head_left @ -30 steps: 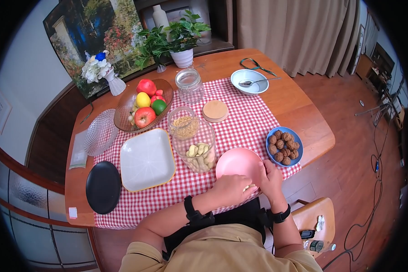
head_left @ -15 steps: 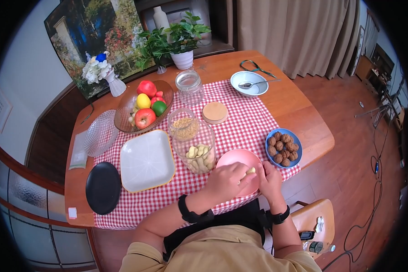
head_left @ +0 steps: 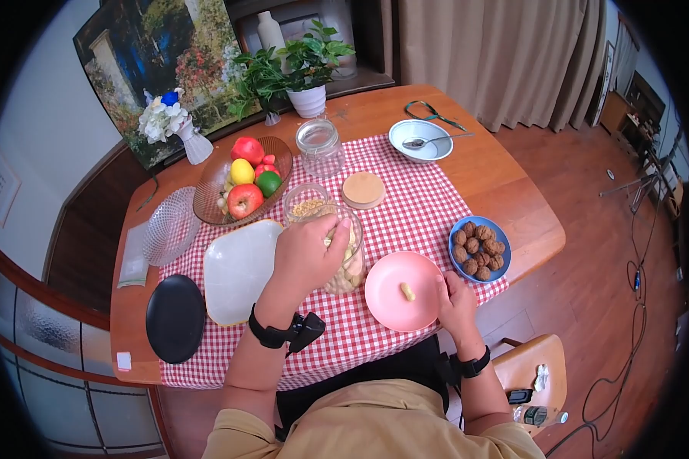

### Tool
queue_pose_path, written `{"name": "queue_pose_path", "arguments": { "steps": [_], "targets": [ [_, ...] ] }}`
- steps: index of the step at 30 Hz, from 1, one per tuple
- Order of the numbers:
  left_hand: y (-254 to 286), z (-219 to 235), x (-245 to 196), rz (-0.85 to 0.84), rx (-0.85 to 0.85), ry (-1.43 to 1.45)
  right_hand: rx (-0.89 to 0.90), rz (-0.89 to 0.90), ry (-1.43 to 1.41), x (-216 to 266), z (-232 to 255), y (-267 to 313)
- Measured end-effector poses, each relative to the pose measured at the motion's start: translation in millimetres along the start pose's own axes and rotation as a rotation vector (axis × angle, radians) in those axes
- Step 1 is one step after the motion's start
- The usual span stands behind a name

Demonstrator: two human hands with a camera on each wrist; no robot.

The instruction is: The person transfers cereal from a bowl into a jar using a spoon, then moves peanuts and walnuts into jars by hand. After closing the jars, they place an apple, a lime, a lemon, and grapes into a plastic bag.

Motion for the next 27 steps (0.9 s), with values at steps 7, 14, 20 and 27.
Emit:
{"name": "queue_pose_path", "arguments": {
  "steps": [7,14,20,27],
  "targets": [
    [4,-5,5,-0.083,-0.096,0.138,0.005,-0.005,-0.012,-1,-1,0],
    [13,-17,-3,-0.364,-0.366,-0.029,-0.008,0.005,-0.012,-1,0,0],
    [40,-62,-21,-0.534,0.169,-0.019,0.001,0.006,-0.009,0,0,0],
    [52,-116,19,-0.482,0.465,-0.066,-0.013,0.015,-0.007,-1,0,0]
  ]
}}
Point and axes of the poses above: each hand's wrist, its own y-axis away from the middle knuckle, its own z-axis out of the back of the hand, x = y × z, the point moved 1 cm from there along -y, towards the middle knuckle, and after that the axes turned 13 degrees about y, right-handed, at the moved point
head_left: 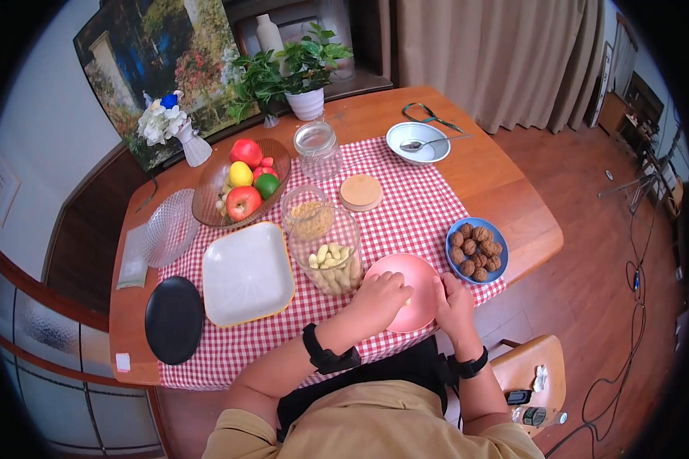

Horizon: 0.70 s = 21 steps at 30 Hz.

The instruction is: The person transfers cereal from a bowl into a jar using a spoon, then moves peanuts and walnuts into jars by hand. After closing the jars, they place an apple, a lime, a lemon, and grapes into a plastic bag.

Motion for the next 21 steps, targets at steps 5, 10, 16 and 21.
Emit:
{"name": "queue_pose_path", "arguments": {
  "steps": [5,10,16,21],
  "targets": [
    [-1,8,-9,0.093,0.018,0.042,0.004,-0.012,-0.007,1,-1,0],
    [-2,68,-49,-0.021,-0.41,0.002,-0.046,0.012,-0.039,3,-1,1],
    [18,119,-30,0.181,-0.767,-0.248,-0.011,0.013,0.007,0,-2,1],
    [27,107,-8,0.266,-0.709,-0.148,-0.005,-0.007,0.009,3,0,1]
  ]
}}
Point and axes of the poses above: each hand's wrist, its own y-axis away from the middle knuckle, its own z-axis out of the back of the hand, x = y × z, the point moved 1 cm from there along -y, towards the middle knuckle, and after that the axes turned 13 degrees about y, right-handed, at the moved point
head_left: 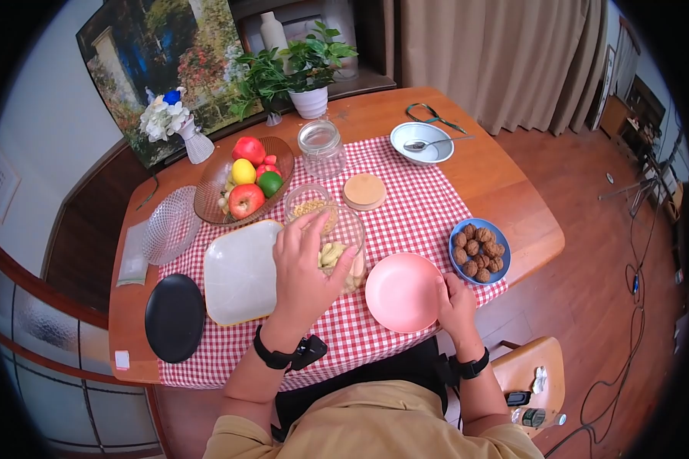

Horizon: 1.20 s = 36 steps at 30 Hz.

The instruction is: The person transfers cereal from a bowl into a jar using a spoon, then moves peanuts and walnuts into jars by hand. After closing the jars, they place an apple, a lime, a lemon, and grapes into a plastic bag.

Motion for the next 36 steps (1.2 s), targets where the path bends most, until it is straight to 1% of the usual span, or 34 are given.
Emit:
{"name": "queue_pose_path", "arguments": {
  "steps": [2,5,7,8,10,11,12,13,14,15,16,17,18,20,21,22,24,28,30,31,32,34,35,36],
  "targets": [
    [7,-4,8,0.026,0.015,0.049,-0.001,-0.008,-0.006,0,0,0],
    [14,-7,14,0.029,-0.021,0.051,-0.028,0.003,-0.032,-1,-3,2],
    [17,-9,19,0.044,-0.053,0.109,-0.128,0.0,-0.119,3,-3,2],
    [21,-13,23,0.035,-0.059,0.111,-0.138,0.005,-0.12,4,0,3],
    [30,-23,35,0.122,-0.173,0.483,-0.036,-0.021,-0.287,3,7,7],
    [31,-25,38,0.15,-0.158,0.549,-0.052,-0.016,-0.286,-4,8,11],
    [35,-28,40,0.136,-0.159,0.558,0.059,0.004,-0.348,-15,7,16],
    [40,-32,44,0.205,-0.152,0.64,0.17,0.022,-0.408,-18,9,16],
    [45,-37,48,0.276,-0.143,0.722,0.155,0.023,-0.403,-17,17,15],
    [51,-43,53,0.315,-0.11,0.78,0.327,0.088,-0.332,-9,32,17],
    [52,-44,51,0.306,-0.106,0.792,0.498,0.149,-0.257,-3,45,19],
    [52,-45,47,0.353,-0.116,0.849,0.539,0.171,-0.26,3,49,21],
    [53,-45,45,0.4,-0.125,0.902,0.529,0.169,-0.255,2,49,22],
    [54,-45,47,0.386,-0.11,0.876,0.529,0.32,-0.169,3,45,24],
    [56,-45,48,0.391,-0.106,0.854,0.499,0.343,-0.081,7,44,24],
    [57,-46,49,0.398,-0.101,0.831,0.492,0.341,-0.081,5,41,23],
    [57,-46,53,0.375,-0.094,0.795,0.314,0.467,0.017,3,35,21],
    [59,-46,55,0.369,-0.091,0.782,0.271,0.475,0.017,10,47,8],
    [60,-46,55,0.353,-0.088,0.769,0.208,0.533,0.117,18,58,-5],
    [59,-45,53,0.361,-0.095,0.783,0.131,0.601,0.054,21,59,-16],
    [59,-45,52,0.369,-0.104,0.796,0.132,0.602,0.056,24,63,-25],
    [58,-46,53,0.359,-0.119,0.809,0.131,0.565,0.277,30,71,-44],
    [58,-45,53,0.351,-0.13,0.821,0.132,0.572,0.278,30,73,-56],
    [57,-44,51,0.351,-0.137,0.82,0.129,0.583,0.377,27,73,-70]
  ]
}}
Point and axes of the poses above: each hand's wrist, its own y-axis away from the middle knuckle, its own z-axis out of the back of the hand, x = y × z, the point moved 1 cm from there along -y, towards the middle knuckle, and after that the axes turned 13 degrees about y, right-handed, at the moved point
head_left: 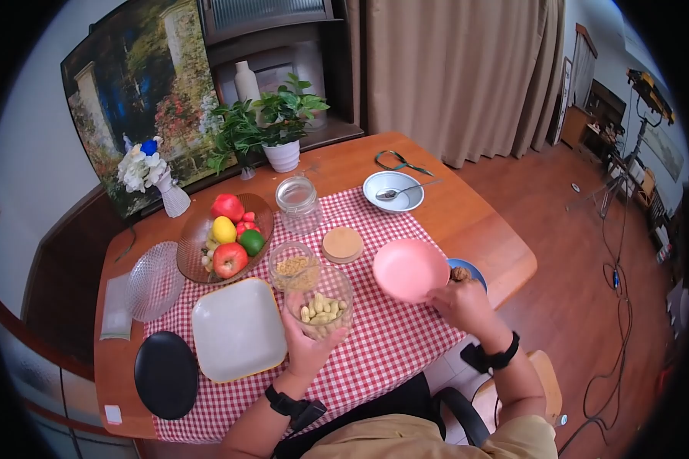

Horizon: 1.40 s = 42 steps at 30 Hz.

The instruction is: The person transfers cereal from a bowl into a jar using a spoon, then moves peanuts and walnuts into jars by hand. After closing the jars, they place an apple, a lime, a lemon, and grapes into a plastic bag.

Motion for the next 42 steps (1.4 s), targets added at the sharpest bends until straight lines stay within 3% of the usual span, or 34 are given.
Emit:
{"name": "queue_pose_path", "arguments": {
  "steps": [2,7,11,15,17,20,23,27,29,32,40,42],
  "targets": [
    [0,-1,-4,0.026,0.002,0.001,0.023,0.019,0.096,-18,0,-19],
    [0,2,0,-0.015,0.017,-0.041,0.118,-0.14,0.34,-79,-23,-56],
    [1,4,8,-0.036,0.019,-0.1,0.171,-0.273,0.44,-95,-39,-74],
    [0,5,12,-0.052,0.008,-0.105,0.039,-0.236,0.289,-70,-41,-83],
    [0,4,9,-0.056,0.009,-0.135,0.225,-0.201,0.113,-52,-46,-96],
    [1,3,9,-0.069,0.005,-0.138,0.347,-0.117,0.075,-17,-50,-116],
    [1,3,12,-0.036,-0.01,-0.065,0.319,0.02,0.046,2,-80,-141],
    [1,3,16,-0.018,-0.018,0.033,0.361,-0.033,-0.035,27,-109,-179],
    [2,4,17,-0.023,-0.019,0.025,0.484,-0.124,-0.116,34,-123,-196],
    [0,5,15,-0.037,-0.016,-0.04,0.54,-0.175,0.008,50,-139,-208],
    [0,3,12,-0.072,0.005,-0.044,0.543,-0.203,0.101,56,-141,-216],
    [-1,3,15,-0.063,-0.005,-0.007,0.46,-0.227,0.072,62,-131,-211]
  ]
}}
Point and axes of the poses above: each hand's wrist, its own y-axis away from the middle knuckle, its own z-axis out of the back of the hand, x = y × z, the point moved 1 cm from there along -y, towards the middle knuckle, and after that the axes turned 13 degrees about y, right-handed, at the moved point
